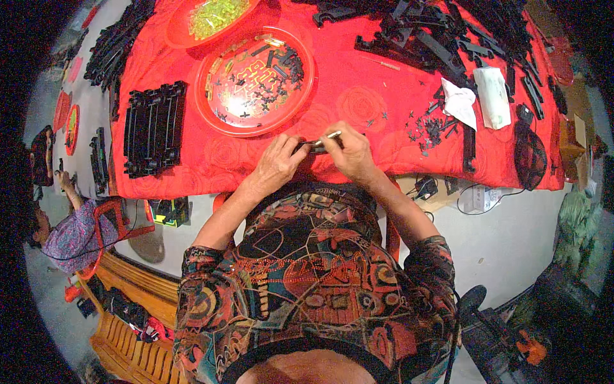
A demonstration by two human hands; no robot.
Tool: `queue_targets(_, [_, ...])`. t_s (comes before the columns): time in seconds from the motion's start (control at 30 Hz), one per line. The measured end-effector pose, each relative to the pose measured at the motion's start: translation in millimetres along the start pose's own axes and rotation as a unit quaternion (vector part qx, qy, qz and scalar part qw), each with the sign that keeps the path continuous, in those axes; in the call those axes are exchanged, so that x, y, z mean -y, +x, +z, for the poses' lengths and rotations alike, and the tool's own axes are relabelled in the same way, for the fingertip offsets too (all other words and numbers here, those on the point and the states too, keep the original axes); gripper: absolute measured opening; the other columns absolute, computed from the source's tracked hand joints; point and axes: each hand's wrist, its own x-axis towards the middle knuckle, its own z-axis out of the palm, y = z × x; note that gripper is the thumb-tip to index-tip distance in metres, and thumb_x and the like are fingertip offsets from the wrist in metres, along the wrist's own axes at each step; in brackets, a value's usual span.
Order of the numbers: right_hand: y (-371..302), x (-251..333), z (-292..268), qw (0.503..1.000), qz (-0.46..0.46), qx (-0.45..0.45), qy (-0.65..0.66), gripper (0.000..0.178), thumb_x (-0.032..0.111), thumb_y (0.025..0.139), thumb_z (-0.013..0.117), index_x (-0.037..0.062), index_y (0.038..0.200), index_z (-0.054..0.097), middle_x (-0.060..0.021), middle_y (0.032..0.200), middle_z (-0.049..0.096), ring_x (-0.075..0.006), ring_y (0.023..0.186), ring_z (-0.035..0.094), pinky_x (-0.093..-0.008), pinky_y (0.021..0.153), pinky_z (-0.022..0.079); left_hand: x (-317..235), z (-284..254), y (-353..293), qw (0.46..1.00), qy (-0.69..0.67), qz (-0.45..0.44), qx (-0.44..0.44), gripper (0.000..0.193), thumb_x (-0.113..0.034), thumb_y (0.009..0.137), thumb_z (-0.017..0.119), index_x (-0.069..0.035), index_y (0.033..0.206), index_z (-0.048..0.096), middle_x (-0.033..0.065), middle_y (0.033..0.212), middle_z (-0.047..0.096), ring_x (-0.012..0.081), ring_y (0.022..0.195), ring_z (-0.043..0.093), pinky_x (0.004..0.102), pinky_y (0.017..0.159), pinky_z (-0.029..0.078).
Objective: Assembling small black plastic mechanical components at a work table.
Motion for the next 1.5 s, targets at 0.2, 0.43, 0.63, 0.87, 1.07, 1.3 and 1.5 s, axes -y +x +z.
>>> queue_targets(0.2, [-8,-1,-9,0.994,0.067,-0.085,0.009,0.008,0.006,0.082,0.06,0.002,0.086,0.055,-0.0087,0.07,0.056,-0.0171,0.061,0.057,-0.0298,0.056,0.046,-2,2,0,1.0,0.0,-0.01,0.006,0.024,-0.01,0.074,0.051,-0.002,0.097,0.055,0.0134,0.095,0.05,0.0274,0.088,0.05,0.0371,0.076,0.044])
queue_targets(0.43, [-9,-1,-1,0.997,0.009,-0.065,-0.046,0.006,0.002,0.081,0.06,0.0007,0.085,0.055,-0.0106,0.074,0.058,-0.019,0.066,0.059,-0.0286,0.06,0.047,-2,2,2,1.0,0.004,-0.003,-0.006,0.022,-0.009,0.074,0.052,-0.002,0.095,0.056,0.0124,0.092,0.049,0.0263,0.085,0.049,0.0368,0.072,0.044])
queue_targets(0.63, [-5,-1,1,0.995,-0.054,-0.035,-0.079,0.005,0.001,0.081,0.06,0.0003,0.083,0.054,-0.0121,0.076,0.058,-0.0211,0.068,0.06,-0.0299,0.061,0.047,-2,3,3,1.0,-0.012,-0.008,0.003,0.02,-0.008,0.074,0.052,-0.001,0.092,0.057,0.0113,0.087,0.047,0.0263,0.083,0.049,0.0369,0.071,0.044])
queue_targets(0.87, [-4,6,0,0.999,-0.011,-0.018,-0.045,0.006,0.002,0.082,0.059,0.0001,0.083,0.054,-0.0127,0.076,0.057,-0.0231,0.069,0.059,-0.0303,0.061,0.046,-1,3,1,0.998,-0.038,-0.038,0.039,0.023,-0.003,0.07,0.056,0.0,0.094,0.058,0.0141,0.097,0.051,0.0295,0.09,0.05,0.0378,0.077,0.045])
queue_targets(1.07, [-3,5,11,0.998,-0.036,-0.016,-0.042,0.007,0.0,0.079,0.061,0.0002,0.083,0.055,-0.0117,0.076,0.057,-0.0231,0.069,0.059,-0.0306,0.062,0.047,2,7,3,0.999,-0.032,-0.006,-0.005,0.016,-0.007,0.073,0.053,-0.002,0.086,0.059,0.0112,0.082,0.047,0.0265,0.083,0.048,0.0364,0.072,0.044])
queue_targets(1.3, [-7,3,12,0.994,-0.07,-0.009,-0.086,0.014,-0.003,0.074,0.063,0.0003,0.084,0.055,-0.012,0.078,0.058,-0.0275,0.07,0.059,-0.0326,0.062,0.048,5,2,8,0.997,-0.078,-0.001,0.027,0.016,-0.007,0.072,0.053,-0.002,0.086,0.059,0.0119,0.081,0.046,0.0264,0.082,0.047,0.0358,0.072,0.043])
queue_targets(1.5, [-3,6,13,0.99,-0.106,0.008,-0.097,0.011,0.002,0.076,0.062,0.0015,0.08,0.052,-0.0122,0.078,0.055,-0.0305,0.072,0.056,-0.0362,0.064,0.047,4,-2,11,0.995,-0.091,-0.006,0.039,0.016,-0.006,0.071,0.053,-0.001,0.085,0.059,0.0119,0.081,0.045,0.0274,0.082,0.047,0.0367,0.072,0.042])
